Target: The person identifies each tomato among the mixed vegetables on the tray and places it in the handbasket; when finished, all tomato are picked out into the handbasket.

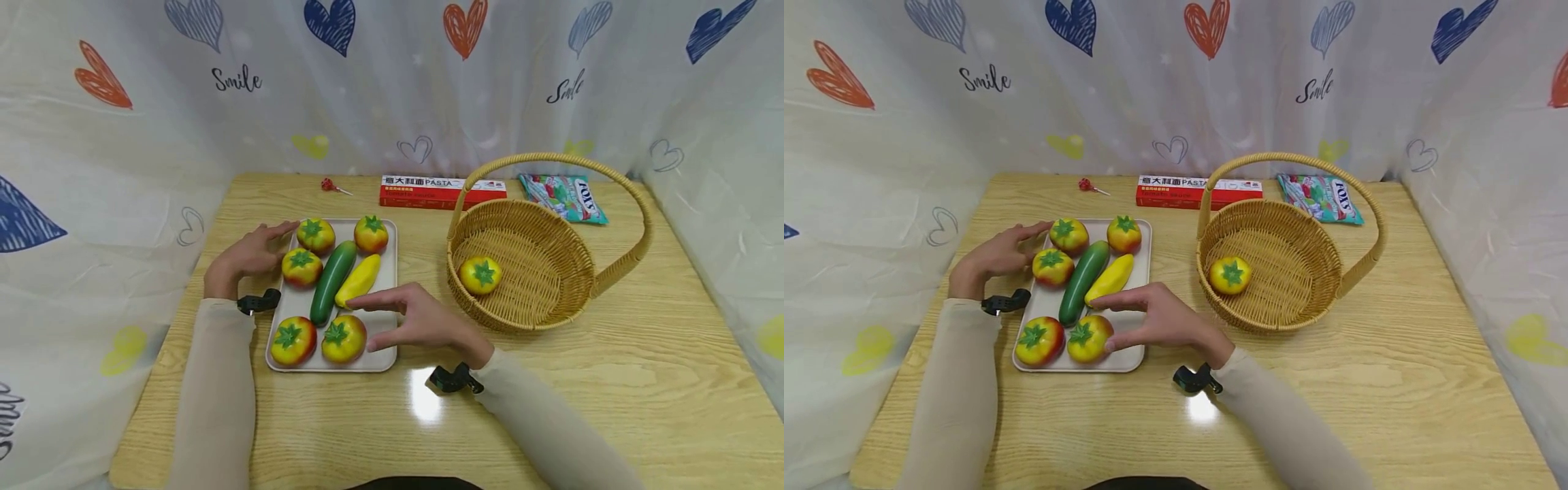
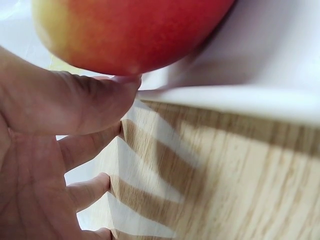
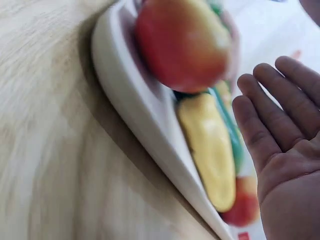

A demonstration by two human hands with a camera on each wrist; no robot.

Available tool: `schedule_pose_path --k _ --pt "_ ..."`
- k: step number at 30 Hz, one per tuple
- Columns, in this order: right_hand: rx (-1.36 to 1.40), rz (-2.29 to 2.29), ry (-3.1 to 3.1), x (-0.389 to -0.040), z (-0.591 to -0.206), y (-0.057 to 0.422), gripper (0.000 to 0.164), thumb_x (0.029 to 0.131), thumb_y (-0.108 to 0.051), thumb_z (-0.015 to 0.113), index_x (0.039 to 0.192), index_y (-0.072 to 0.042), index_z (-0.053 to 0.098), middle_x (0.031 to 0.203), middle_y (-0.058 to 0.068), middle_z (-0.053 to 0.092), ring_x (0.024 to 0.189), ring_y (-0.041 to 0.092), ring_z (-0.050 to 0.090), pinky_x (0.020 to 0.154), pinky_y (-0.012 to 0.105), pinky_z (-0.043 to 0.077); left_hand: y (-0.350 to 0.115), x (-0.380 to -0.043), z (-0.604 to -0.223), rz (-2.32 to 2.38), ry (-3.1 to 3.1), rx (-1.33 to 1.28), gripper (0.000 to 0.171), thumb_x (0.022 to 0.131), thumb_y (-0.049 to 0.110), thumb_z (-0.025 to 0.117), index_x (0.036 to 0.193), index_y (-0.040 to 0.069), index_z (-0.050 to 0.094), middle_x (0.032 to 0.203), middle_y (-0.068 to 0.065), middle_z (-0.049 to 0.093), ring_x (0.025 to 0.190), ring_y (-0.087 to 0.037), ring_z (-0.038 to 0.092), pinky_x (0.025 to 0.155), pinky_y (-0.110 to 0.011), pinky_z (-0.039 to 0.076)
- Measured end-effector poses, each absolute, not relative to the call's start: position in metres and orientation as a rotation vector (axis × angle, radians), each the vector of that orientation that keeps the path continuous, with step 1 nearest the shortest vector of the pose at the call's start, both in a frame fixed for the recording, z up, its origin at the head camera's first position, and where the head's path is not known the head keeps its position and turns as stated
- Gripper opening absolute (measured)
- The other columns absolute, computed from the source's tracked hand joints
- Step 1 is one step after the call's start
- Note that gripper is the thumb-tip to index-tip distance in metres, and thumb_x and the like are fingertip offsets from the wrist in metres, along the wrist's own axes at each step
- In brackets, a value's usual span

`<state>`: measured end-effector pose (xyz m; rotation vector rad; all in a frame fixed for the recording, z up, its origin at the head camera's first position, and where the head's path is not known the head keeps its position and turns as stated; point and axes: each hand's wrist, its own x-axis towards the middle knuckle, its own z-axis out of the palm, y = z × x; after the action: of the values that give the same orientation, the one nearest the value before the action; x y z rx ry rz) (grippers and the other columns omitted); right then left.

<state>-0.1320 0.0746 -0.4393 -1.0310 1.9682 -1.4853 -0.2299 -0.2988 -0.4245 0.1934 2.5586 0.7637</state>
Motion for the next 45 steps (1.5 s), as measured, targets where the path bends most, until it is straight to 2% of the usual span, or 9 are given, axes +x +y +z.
schedule_pose_path --k 9,15,21,25,29,38,43,45 --pt "-1.094 -1.336 2.013 -0.134 -0.457 0.046 0.061 0.096 -0.026 0.087 0.153 -0.019 0.067 0.150 -0.007 0.071 0.141 0.007 0.062 0.127 0.031 0.043 -0.299 -0.229 -0.427 0.752 2.577 0.221 0.073 0.107 0.019 0.056 0.175 0.024 0.030 0.181 -0.026 0.020 0.167 -0.057 -0.002 0.128 -0.083 0.009" --pt "-1.103 -1.278 2.035 -0.131 -0.462 0.056 0.060 0.093 -0.023 0.090 0.149 -0.019 0.070 0.148 -0.010 0.071 0.137 0.004 0.062 0.125 0.030 0.044 -0.298 -0.230 -0.429 0.752 2.572 0.218 0.074 0.107 0.020 0.056 0.175 0.025 0.030 0.180 -0.026 0.020 0.167 -0.057 -0.002 0.128 -0.083 0.009" --pt "-1.075 -1.270 2.044 -0.125 -0.459 0.076 0.062 0.091 -0.026 0.092 0.148 -0.019 0.070 0.146 -0.010 0.071 0.130 0.007 0.065 0.118 0.033 0.051 -0.298 -0.231 -0.429 0.746 2.575 0.224 0.075 0.105 0.017 0.056 0.175 0.024 0.030 0.181 -0.025 0.021 0.167 -0.057 -0.001 0.128 -0.083 0.009" --pt "-1.073 -1.354 2.055 -0.117 -0.442 0.101 0.062 0.090 -0.027 0.094 0.146 -0.020 0.071 0.145 -0.009 0.071 0.132 0.011 0.066 0.116 0.035 0.056 -0.297 -0.232 -0.431 0.743 2.575 0.224 0.076 0.105 0.017 0.057 0.175 0.024 0.029 0.181 -0.025 0.020 0.167 -0.056 -0.002 0.128 -0.082 0.009" --pt "-1.034 -1.479 2.119 -0.107 -0.415 0.141 0.060 0.089 -0.016 0.093 0.144 -0.020 0.071 0.148 -0.001 0.068 0.135 0.017 0.066 0.111 0.037 0.059 -0.296 -0.232 -0.431 0.736 2.586 0.233 0.074 0.106 0.018 0.056 0.175 0.023 0.030 0.181 -0.025 0.020 0.167 -0.057 -0.001 0.128 -0.082 0.009" --pt "-0.781 -1.598 2.544 -0.098 -0.378 0.248 0.066 0.084 0.012 0.087 0.145 -0.007 0.069 0.145 0.007 0.070 0.126 0.009 0.071 0.107 0.020 0.057 -0.298 -0.230 -0.427 0.711 2.593 0.226 0.075 0.105 0.017 0.055 0.175 0.023 0.029 0.179 -0.027 0.023 0.166 -0.059 0.001 0.128 -0.082 0.011" --pt "-0.566 -1.417 2.722 -0.096 -0.381 0.277 0.058 0.089 0.000 0.089 0.143 -0.012 0.071 0.142 0.007 0.073 0.119 -0.003 0.072 0.100 0.013 0.057 -0.298 -0.230 -0.426 0.708 2.592 0.225 0.075 0.106 0.019 0.056 0.175 0.024 0.029 0.180 -0.027 0.023 0.166 -0.059 0.001 0.128 -0.082 0.011" --pt "-0.511 -1.324 2.747 -0.096 -0.385 0.280 0.055 0.089 -0.008 0.091 0.141 -0.015 0.073 0.141 0.008 0.073 0.118 0.001 0.074 0.097 0.011 0.058 -0.297 -0.230 -0.426 0.713 2.593 0.225 0.074 0.106 0.019 0.056 0.175 0.023 0.030 0.179 -0.026 0.023 0.166 -0.059 0.002 0.128 -0.082 0.012"
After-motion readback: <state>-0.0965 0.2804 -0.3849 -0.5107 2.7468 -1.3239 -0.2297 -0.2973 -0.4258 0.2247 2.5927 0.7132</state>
